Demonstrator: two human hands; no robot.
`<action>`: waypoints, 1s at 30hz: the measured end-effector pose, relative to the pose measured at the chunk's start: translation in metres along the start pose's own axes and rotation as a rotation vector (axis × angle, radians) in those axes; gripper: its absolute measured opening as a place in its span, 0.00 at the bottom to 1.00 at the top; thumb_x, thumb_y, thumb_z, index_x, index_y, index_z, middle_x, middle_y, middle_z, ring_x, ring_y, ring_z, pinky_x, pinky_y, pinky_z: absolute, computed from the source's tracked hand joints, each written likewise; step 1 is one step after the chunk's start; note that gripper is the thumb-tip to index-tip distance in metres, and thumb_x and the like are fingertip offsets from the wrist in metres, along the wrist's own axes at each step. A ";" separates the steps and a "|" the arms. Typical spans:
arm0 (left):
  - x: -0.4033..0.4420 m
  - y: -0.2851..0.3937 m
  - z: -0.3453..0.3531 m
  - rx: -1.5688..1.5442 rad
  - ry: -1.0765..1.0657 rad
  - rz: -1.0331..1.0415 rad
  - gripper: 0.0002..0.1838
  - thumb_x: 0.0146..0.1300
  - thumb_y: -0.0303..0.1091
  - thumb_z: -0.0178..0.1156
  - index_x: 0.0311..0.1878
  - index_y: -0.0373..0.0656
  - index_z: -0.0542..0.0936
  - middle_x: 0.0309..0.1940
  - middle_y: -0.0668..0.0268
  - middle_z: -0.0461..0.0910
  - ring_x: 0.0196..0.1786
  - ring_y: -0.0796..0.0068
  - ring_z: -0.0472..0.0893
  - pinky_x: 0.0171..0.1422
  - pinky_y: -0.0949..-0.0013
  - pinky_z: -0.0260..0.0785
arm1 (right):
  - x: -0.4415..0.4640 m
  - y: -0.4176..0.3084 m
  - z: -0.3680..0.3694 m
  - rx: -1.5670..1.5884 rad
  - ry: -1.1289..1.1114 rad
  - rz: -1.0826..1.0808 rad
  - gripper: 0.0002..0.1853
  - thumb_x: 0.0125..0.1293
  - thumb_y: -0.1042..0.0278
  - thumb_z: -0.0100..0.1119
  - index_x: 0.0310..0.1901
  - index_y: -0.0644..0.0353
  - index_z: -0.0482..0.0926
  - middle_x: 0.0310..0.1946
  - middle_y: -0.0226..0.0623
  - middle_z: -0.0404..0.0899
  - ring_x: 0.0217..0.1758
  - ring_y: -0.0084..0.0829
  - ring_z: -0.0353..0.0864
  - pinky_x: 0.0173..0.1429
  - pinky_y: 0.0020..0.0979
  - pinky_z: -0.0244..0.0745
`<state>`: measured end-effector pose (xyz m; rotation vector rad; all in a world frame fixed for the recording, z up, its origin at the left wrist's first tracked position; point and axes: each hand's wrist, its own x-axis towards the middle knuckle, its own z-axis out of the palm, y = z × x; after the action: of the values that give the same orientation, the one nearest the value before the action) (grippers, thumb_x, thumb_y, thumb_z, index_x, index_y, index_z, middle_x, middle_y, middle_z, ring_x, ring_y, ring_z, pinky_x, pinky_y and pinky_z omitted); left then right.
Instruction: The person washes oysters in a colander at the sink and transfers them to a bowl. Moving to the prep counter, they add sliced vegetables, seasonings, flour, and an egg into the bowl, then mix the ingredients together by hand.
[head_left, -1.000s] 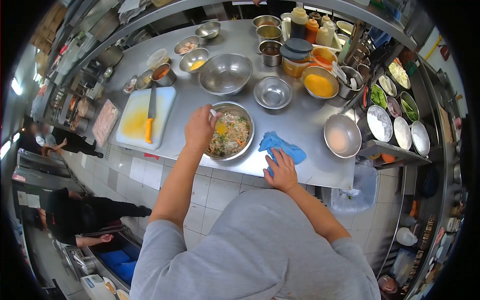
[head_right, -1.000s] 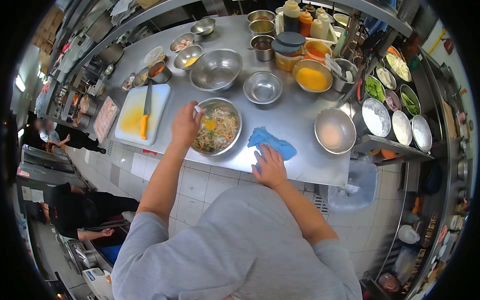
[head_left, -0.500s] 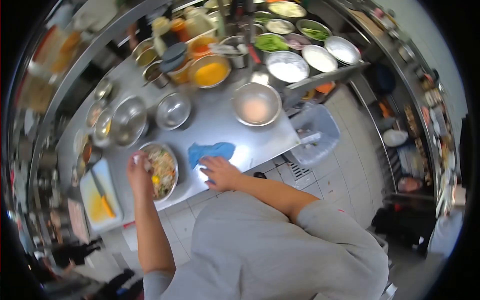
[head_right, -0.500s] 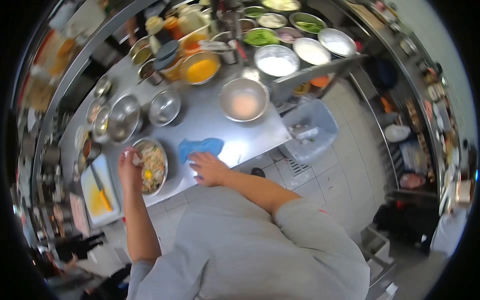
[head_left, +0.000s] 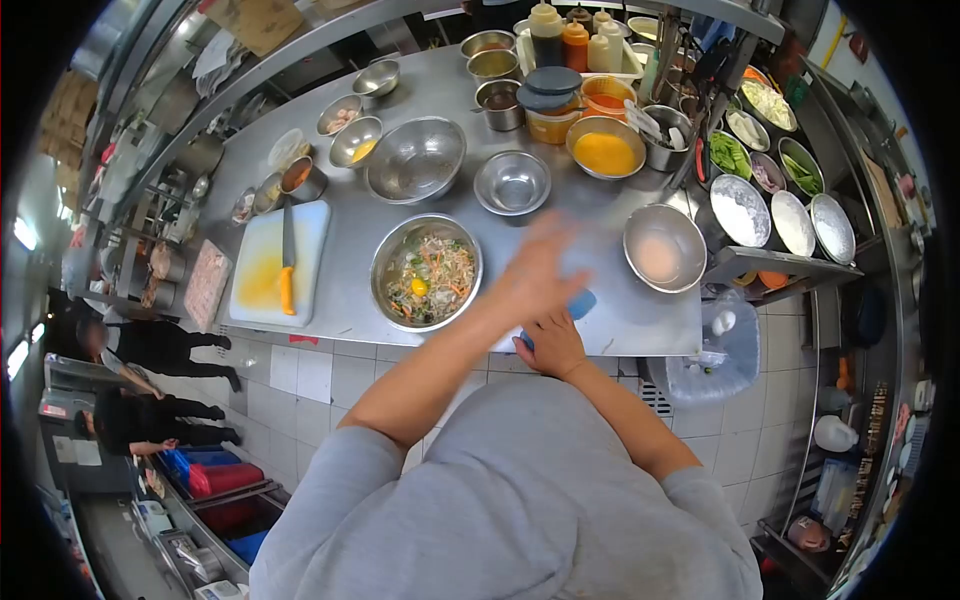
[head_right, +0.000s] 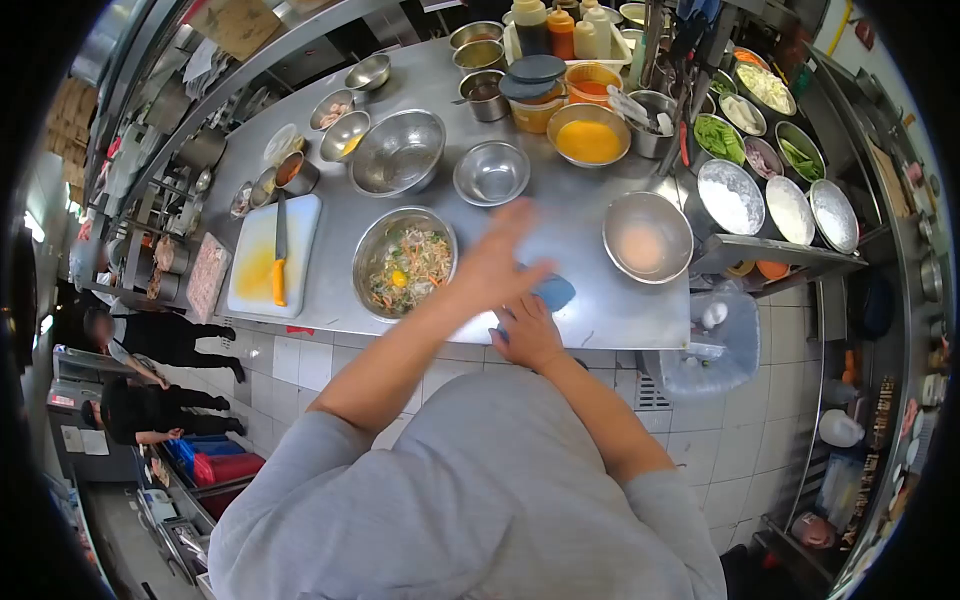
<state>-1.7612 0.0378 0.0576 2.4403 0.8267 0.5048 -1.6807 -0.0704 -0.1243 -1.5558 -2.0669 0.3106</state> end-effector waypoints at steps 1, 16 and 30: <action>-0.011 -0.031 -0.004 0.051 0.192 -0.101 0.37 0.63 0.44 0.69 0.71 0.34 0.70 0.72 0.43 0.67 0.76 0.42 0.65 0.77 0.51 0.63 | -0.001 0.000 -0.001 -0.002 0.003 -0.004 0.27 0.62 0.53 0.66 0.61 0.57 0.80 0.72 0.47 0.69 0.74 0.53 0.66 0.76 0.51 0.60; -0.102 -0.210 -0.036 0.131 0.089 -0.647 0.36 0.56 0.44 0.72 0.68 0.44 0.76 0.52 0.45 0.84 0.59 0.43 0.81 0.66 0.53 0.74 | 0.007 -0.004 0.001 -0.057 0.136 -0.090 0.25 0.58 0.56 0.68 0.56 0.57 0.82 0.68 0.45 0.72 0.72 0.50 0.69 0.70 0.51 0.66; -0.119 -0.185 -0.043 0.411 -0.256 -0.438 0.36 0.53 0.36 0.75 0.68 0.47 0.77 0.59 0.47 0.81 0.63 0.50 0.80 0.69 0.56 0.72 | 0.006 -0.004 -0.002 -0.039 0.135 -0.090 0.25 0.59 0.57 0.69 0.56 0.57 0.81 0.68 0.45 0.72 0.72 0.51 0.68 0.71 0.51 0.65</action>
<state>-1.9543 0.1028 -0.0352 2.4886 1.4090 -0.1539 -1.6838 -0.0659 -0.1190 -1.4596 -2.0409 0.1285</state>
